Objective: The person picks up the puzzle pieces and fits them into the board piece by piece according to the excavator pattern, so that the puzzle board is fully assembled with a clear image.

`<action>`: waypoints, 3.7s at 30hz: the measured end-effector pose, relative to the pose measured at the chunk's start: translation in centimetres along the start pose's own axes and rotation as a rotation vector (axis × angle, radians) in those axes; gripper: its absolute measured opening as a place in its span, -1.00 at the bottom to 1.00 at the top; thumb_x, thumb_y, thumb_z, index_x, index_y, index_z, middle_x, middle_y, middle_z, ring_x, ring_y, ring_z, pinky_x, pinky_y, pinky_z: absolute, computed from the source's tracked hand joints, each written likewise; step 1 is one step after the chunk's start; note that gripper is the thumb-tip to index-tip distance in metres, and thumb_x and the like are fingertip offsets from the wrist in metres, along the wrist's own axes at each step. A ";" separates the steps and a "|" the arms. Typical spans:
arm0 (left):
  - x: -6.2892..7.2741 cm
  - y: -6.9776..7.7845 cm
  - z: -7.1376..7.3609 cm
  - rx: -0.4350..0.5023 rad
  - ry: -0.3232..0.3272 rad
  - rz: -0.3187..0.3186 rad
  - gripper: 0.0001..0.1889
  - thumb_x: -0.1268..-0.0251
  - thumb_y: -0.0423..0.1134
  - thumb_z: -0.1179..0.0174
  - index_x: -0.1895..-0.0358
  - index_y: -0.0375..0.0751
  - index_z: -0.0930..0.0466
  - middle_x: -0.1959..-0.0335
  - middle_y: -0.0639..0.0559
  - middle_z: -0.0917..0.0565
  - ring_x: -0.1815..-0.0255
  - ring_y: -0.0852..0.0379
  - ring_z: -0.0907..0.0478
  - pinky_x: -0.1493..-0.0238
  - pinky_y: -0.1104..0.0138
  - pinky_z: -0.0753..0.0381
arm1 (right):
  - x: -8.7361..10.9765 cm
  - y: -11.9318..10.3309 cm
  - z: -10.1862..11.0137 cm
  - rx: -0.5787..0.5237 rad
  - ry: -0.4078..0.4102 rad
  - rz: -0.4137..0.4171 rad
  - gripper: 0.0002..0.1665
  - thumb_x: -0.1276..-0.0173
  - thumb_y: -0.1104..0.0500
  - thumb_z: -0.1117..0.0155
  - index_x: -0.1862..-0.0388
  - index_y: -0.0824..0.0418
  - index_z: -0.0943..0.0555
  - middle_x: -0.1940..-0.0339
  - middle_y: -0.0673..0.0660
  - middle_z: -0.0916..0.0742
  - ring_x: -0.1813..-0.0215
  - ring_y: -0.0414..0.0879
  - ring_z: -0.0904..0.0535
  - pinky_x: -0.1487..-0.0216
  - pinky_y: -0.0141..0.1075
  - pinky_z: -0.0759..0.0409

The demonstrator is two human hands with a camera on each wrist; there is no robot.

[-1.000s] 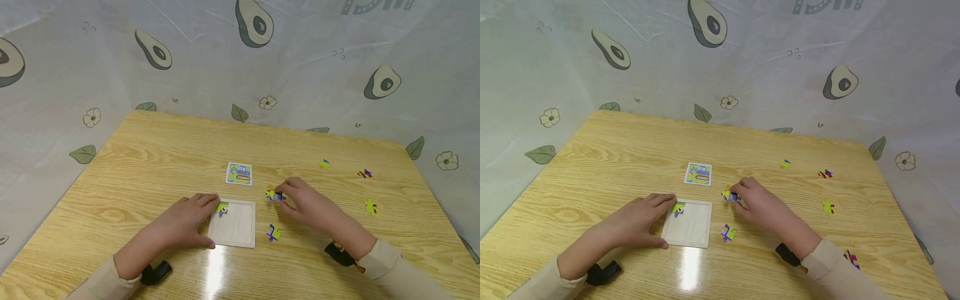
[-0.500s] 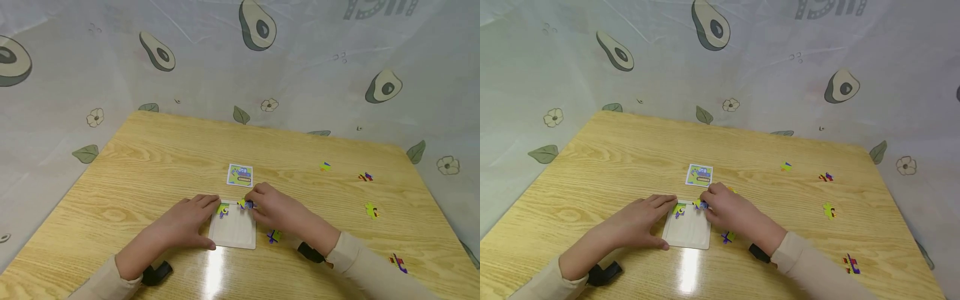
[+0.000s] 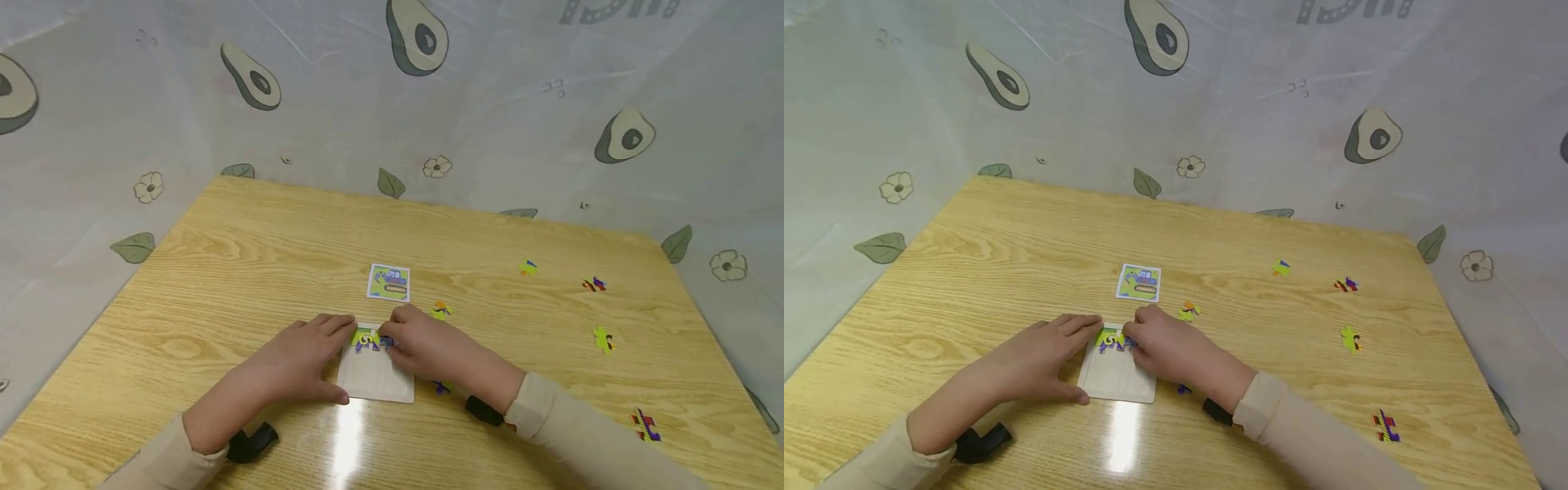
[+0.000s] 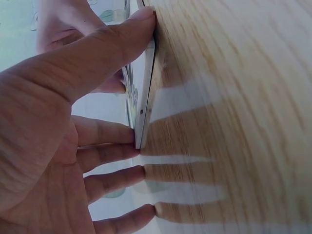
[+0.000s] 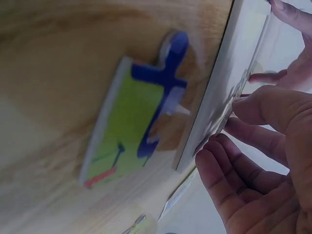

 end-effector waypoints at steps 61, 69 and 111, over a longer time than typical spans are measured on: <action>-0.3 0.2 -0.2 -0.006 -0.011 0.010 0.12 -0.09 0.30 -0.50 -0.62 -0.25 -0.24 -0.64 -0.12 -0.33 -0.64 -0.13 -0.29 -0.44 -0.18 -0.45 | 9.7 2.0 0.6 -0.026 -0.074 -0.315 -0.61 -0.34 0.01 -0.52 -0.02 0.16 -0.66 0.12 -0.05 -0.62 0.09 -0.21 -0.52 0.11 -0.25 -0.66; -0.3 0.2 -0.1 -0.019 -0.012 0.007 0.12 -0.09 0.28 -0.52 -0.61 -0.27 -0.25 -0.63 -0.14 -0.34 -0.62 -0.14 -0.31 -0.42 -0.18 -0.48 | 9.8 1.4 0.2 -0.008 0.001 -0.259 -0.61 -0.34 0.12 -0.51 -0.09 0.22 -0.67 0.11 -0.04 -0.64 0.10 -0.22 -0.53 0.10 -0.28 -0.66; -0.5 0.2 0.0 -0.063 0.009 -0.013 0.12 -0.06 0.34 -0.50 -0.59 -0.25 -0.30 -0.60 -0.11 -0.39 -0.58 -0.10 -0.36 -0.33 -0.16 -0.53 | 2.3 2.0 0.0 -0.060 0.018 -0.050 -0.68 -0.40 0.29 -0.32 -0.11 0.31 -0.67 0.17 0.07 -0.60 0.23 -0.20 -0.42 0.22 -0.41 -0.50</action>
Point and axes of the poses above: each hand's wrist, its own x-axis away from the middle knuckle, its own z-axis out of the back of the hand, y = z × x, the point moved 6 cm from there along -x, towards the middle knuckle
